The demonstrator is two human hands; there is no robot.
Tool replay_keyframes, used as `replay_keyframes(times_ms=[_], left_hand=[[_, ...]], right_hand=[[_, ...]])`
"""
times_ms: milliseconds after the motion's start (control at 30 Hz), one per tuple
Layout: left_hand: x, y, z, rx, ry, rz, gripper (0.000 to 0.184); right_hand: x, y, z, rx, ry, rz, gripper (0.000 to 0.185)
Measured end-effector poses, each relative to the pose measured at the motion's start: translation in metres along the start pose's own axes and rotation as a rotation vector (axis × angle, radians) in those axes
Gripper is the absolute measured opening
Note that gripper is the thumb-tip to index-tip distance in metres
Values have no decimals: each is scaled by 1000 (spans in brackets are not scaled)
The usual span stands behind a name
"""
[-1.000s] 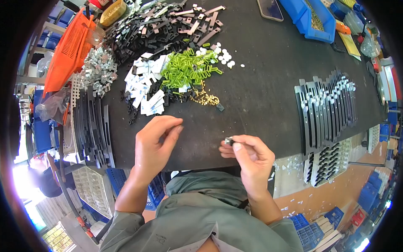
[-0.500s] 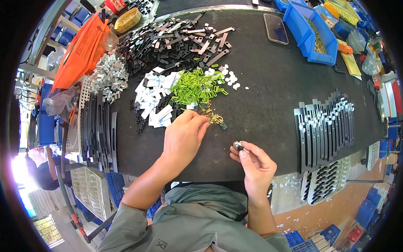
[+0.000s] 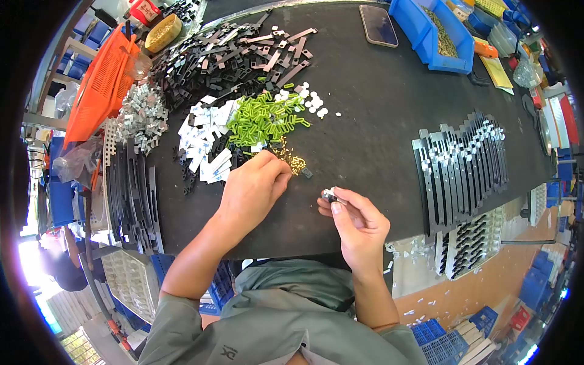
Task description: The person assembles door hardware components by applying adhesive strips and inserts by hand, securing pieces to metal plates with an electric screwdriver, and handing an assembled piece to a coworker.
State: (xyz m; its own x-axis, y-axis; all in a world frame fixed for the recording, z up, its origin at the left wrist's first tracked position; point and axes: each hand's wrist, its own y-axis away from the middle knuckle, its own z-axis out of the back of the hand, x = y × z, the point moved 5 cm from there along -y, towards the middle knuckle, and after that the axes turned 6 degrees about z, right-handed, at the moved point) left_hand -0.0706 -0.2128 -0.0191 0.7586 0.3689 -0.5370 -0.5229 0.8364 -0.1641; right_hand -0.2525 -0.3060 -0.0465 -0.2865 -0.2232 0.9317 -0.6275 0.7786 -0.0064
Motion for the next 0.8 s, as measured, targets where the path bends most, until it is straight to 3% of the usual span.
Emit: replay_keyframes(times_ms=[300, 367, 433, 500, 700, 800], left_hand=[[0, 0, 2, 227, -154, -53, 18], [5, -1, 14, 308, 96, 185, 16], [0, 9, 21, 312, 162, 237, 11], [-3, 22, 22, 290, 505, 511, 7], [-41, 38, 2, 152, 649, 307, 11], [-49, 37, 1, 91, 463, 198, 12]], right_hand=[[-4, 3, 0, 26, 70, 117, 26], [-5, 3, 0, 34, 77, 163, 28], [-6, 3, 2, 21, 76, 170, 29], [-5, 4, 0, 85, 210, 219, 31], [5, 6, -13, 200, 515, 389, 37], [6, 8, -14, 224, 556, 546, 38]])
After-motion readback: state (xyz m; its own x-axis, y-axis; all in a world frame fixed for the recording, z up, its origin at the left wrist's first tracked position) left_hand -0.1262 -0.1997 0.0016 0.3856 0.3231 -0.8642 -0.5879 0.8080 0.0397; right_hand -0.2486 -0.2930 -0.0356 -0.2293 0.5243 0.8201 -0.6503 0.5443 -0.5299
